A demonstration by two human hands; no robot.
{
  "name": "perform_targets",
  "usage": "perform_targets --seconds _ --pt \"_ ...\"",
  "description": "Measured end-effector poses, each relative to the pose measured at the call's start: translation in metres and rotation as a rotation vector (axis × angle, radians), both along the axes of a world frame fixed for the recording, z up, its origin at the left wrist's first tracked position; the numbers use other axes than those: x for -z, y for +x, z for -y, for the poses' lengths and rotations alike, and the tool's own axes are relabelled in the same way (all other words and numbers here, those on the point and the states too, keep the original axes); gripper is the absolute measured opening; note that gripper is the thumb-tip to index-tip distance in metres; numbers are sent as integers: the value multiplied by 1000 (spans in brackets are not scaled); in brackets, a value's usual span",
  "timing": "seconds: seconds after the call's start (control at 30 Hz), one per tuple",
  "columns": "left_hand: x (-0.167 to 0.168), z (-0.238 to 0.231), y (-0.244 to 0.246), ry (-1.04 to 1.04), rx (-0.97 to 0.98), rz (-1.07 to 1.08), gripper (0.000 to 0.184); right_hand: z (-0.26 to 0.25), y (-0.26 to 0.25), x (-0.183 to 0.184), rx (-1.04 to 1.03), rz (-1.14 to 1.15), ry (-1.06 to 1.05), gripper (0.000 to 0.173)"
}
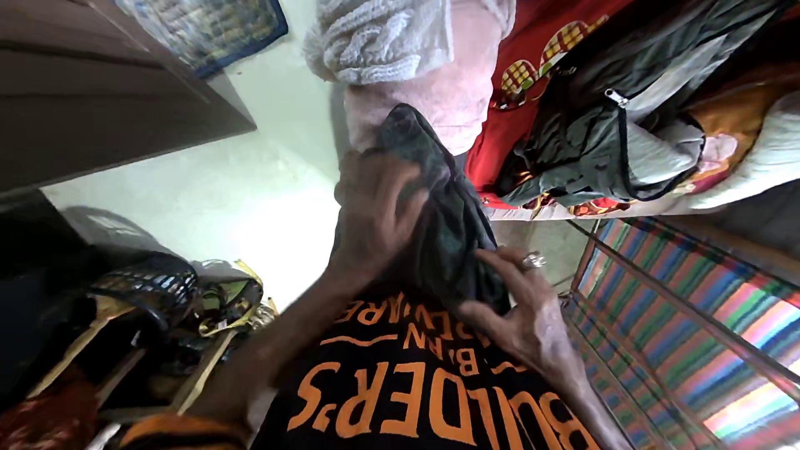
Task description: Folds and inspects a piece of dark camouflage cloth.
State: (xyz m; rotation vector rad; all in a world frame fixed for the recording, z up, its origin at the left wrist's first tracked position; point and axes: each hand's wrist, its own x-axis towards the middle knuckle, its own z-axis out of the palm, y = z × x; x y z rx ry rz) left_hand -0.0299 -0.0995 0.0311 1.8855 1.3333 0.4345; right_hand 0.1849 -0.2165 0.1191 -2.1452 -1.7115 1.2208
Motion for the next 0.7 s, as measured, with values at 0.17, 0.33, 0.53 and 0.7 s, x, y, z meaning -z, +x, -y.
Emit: perform_targets --seconds 0.17,0.33,0.53,0.7 --pt "11 74 -14 -142 -158 -208 32 18 -29 29 -48 76 51 39" --pt "-8 62 -9 -393 -417 176 14 17 -61 51 -31 -60 157 34" --pt "-20 71 -2 -403 -336 417 13 -30 -84 97 -93 -179 94 13" --pt "-2 79 18 -582 -482 741 9 -77 -111 155 286 -373 -197 33"
